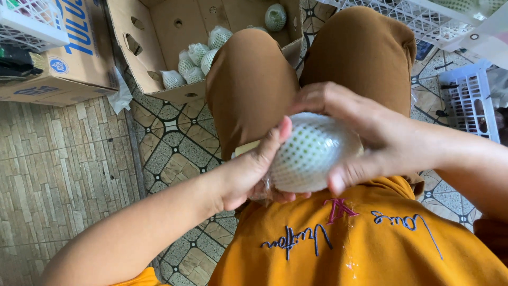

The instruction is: The person sits on the floor and repeatedly wraps green fruits in white foam nets and clear plastic film. They pull film from a roll, wrap each fruit individually, and place the wrapped items into a cardboard box.

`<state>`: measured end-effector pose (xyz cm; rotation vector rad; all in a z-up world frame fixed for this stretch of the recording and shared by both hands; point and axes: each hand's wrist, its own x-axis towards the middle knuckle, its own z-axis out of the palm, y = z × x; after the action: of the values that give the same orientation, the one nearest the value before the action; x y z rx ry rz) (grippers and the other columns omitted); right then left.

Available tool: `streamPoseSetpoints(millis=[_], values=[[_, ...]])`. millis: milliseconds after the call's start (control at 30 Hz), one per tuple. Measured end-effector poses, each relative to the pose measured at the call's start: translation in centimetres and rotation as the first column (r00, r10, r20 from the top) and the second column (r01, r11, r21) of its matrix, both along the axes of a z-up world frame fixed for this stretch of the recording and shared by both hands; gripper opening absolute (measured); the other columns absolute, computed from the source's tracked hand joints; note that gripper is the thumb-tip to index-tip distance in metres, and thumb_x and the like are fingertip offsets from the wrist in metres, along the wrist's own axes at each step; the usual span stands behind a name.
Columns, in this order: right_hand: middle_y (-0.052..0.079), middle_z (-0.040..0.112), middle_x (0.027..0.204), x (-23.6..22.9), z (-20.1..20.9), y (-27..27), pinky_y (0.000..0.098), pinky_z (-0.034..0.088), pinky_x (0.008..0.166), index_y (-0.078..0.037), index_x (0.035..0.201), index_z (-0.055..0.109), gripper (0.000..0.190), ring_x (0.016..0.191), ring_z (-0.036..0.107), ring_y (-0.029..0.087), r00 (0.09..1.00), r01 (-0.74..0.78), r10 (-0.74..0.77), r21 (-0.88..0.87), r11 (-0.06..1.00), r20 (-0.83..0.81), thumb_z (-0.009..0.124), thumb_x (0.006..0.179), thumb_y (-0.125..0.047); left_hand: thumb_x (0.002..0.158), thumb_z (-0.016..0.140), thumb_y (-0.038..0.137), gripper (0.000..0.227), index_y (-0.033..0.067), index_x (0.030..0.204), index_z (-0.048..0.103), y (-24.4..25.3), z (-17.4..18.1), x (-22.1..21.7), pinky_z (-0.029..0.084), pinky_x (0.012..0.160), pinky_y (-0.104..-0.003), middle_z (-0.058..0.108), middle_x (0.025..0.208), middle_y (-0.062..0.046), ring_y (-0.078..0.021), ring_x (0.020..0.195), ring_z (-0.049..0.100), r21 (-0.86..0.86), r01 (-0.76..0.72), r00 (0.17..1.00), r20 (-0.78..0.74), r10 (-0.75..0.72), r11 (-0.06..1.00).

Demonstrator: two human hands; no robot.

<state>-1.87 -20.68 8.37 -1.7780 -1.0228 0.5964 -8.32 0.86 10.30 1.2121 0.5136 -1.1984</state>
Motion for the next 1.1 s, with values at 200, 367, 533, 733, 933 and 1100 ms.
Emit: streamPoseSetpoints(millis=[200, 367, 533, 733, 933, 1100], values=[[0.008, 0.064, 0.140, -0.6, -1.9, 0.7, 0.0310, 0.044, 0.113, -0.006, 0.143, 0.048, 0.097, 0.131, 0.059, 0.018, 0.949, -0.014, 0.033, 0.060, 0.998, -0.314, 0.095, 0.059, -0.021, 0.047, 0.032, 0.087, 0.119, 0.0091, 0.132, 0.065, 1.1, -0.8, 1.2, 0.059, 0.057, -0.028, 0.076, 0.092, -0.018, -0.0223, 0.071, 0.073, -0.027, -0.041, 0.998, -0.053, 0.040, 0.999], [0.008, 0.071, 0.126, -0.4, -3.5, 1.3, 0.0300, 0.054, 0.097, -0.008, 0.137, 0.057, 0.096, 0.114, 0.066, 0.018, 0.660, 0.245, -0.234, -0.091, 0.965, -0.714, 0.089, 0.046, -0.018, 0.075, 0.040, 0.084, 0.115, -0.0072, 0.145, 0.034, 4.2, 0.4, 0.5, 0.057, 0.084, -0.049, 0.054, 0.129, -0.022, -0.0311, 0.103, 0.063, 0.675, -0.231, 0.116, 0.735, -0.669, 0.701], [0.010, 0.072, 0.110, -0.6, -3.4, 2.3, 0.0333, 0.059, 0.080, -0.003, 0.131, 0.061, 0.078, 0.098, 0.069, 0.019, 0.468, 0.293, -0.173, -0.033, 0.955, -0.867, 0.083, 0.057, -0.010, 0.059, 0.111, 0.057, 0.131, 0.0138, 0.154, 0.031, 1.3, -2.2, -1.8, 0.050, 0.121, -0.057, 0.041, 0.153, -0.027, -0.0449, 0.137, 0.055, 0.681, -0.220, -0.269, 0.646, -0.715, 0.698], [0.014, 0.051, 0.147, 3.8, -1.8, -4.5, 0.0376, 0.040, 0.110, 0.002, 0.142, 0.048, 0.084, 0.135, 0.048, 0.023, 0.920, 0.022, -0.022, -0.004, 1.000, -0.392, 0.061, 0.079, -0.053, 0.053, 0.104, 0.036, 0.105, 0.0134, 0.140, 0.049, 2.0, -4.4, 0.4, 0.056, 0.103, -0.052, 0.052, 0.138, -0.015, -0.0361, 0.120, 0.065, 0.637, -0.095, -0.107, 0.758, -0.644, 0.765], [0.011, 0.073, 0.107, 10.1, -22.6, -17.3, 0.0477, 0.049, 0.092, -0.008, 0.106, 0.072, 0.022, 0.099, 0.067, 0.023, 0.582, 0.772, -0.791, -0.435, 0.464, 0.189, 0.052, 0.100, -0.014, 0.054, 0.100, 0.036, 0.092, 0.0161, 0.132, 0.055, 2.9, -4.4, 3.7, 0.051, 0.095, -0.036, 0.062, 0.129, -0.004, -0.0214, 0.114, 0.065, 0.627, 0.023, 0.240, 0.752, -0.614, 0.778], [0.028, 0.051, 0.144, 8.1, -34.1, -19.0, 0.0621, 0.041, 0.100, -0.009, 0.147, 0.052, 0.053, 0.126, 0.043, 0.048, 0.631, 0.694, -0.692, -0.655, 0.299, 0.352, 0.064, 0.096, 0.000, 0.051, 0.102, 0.035, 0.095, 0.0170, 0.132, 0.057, 2.7, -4.9, 4.8, 0.047, 0.096, -0.031, 0.063, 0.129, -0.003, -0.0186, 0.117, 0.062, 0.605, 0.054, 0.354, 0.732, -0.582, 0.794]])
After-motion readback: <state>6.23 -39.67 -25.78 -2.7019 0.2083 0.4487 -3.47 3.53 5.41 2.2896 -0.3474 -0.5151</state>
